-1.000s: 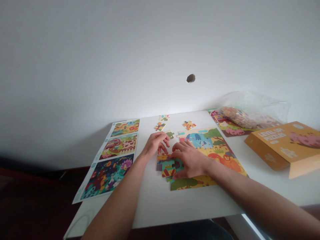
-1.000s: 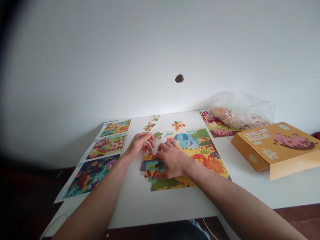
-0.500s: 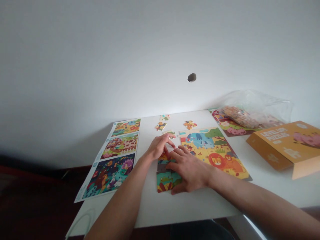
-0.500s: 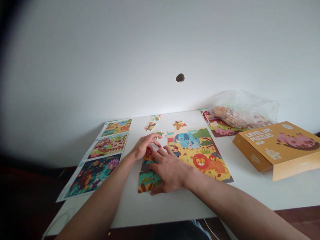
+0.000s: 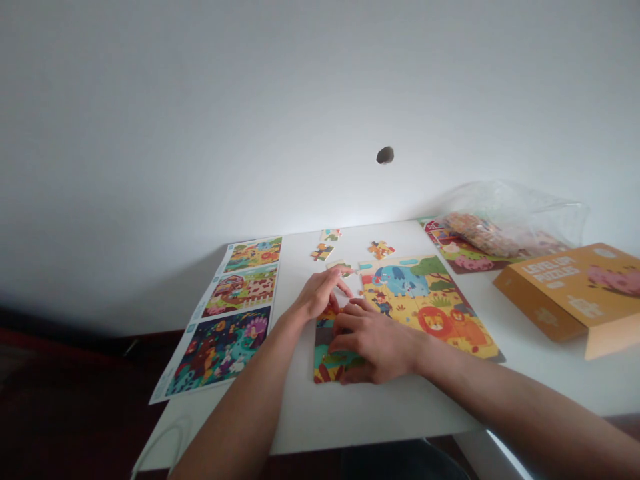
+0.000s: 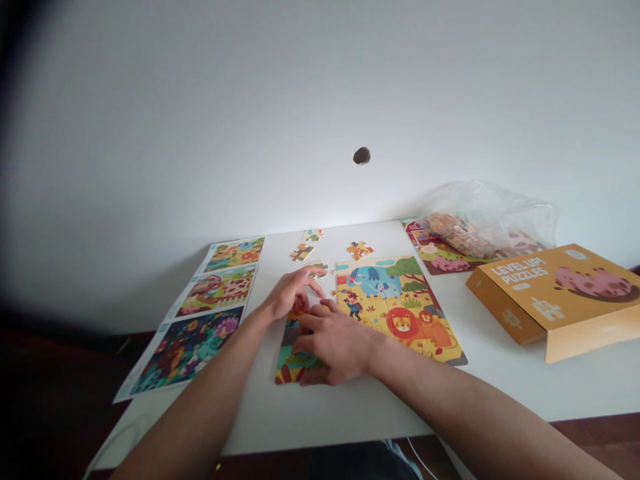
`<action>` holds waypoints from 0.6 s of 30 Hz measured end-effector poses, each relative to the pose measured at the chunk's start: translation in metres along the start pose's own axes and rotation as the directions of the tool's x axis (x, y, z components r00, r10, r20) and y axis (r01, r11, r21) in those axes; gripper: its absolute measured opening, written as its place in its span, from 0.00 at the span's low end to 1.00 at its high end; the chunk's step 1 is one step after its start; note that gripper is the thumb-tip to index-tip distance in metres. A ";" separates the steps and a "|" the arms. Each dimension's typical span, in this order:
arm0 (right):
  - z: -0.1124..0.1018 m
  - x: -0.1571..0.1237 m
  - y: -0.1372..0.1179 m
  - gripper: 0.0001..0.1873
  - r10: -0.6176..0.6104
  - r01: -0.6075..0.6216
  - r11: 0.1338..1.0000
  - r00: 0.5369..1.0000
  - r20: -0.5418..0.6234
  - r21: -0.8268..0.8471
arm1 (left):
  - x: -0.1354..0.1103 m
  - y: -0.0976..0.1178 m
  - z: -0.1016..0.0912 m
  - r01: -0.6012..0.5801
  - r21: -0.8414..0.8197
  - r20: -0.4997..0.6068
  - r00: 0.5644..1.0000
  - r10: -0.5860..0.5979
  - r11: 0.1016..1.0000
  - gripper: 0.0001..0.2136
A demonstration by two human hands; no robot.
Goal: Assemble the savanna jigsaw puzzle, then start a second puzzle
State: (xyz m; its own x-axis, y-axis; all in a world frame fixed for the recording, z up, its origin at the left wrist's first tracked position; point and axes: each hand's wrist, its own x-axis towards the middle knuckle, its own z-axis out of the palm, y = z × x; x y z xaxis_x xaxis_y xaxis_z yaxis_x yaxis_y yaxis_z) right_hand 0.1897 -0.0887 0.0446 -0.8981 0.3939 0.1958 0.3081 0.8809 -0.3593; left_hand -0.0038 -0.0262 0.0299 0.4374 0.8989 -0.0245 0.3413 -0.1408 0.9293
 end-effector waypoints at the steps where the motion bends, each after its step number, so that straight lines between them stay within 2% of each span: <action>1: 0.000 0.000 0.000 0.23 0.001 -0.001 1.000 1.000 -0.002 0.001 | 0.000 0.000 0.000 0.000 0.001 -0.001 1.000 0.000 1.000 0.27; 12: -0.001 0.000 0.000 0.24 -0.001 0.001 1.000 1.000 0.007 0.016 | 0.001 0.000 0.001 -0.001 0.018 -0.006 1.000 0.001 1.000 0.28; 18: -0.005 -0.001 -0.004 0.25 -0.005 0.009 0.999 0.998 -0.070 0.051 | 0.001 0.002 0.000 -0.005 0.035 -0.006 1.000 0.005 0.999 0.28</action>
State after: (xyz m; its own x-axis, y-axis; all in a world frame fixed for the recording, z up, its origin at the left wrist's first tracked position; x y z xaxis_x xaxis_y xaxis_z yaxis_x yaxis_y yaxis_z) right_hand 0.1910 -0.0909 0.0503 -0.8756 0.4066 0.2608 0.2837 0.8698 -0.4037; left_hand -0.0029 -0.0258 0.0313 0.4340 0.9008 -0.0173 0.3682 -0.1598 0.9159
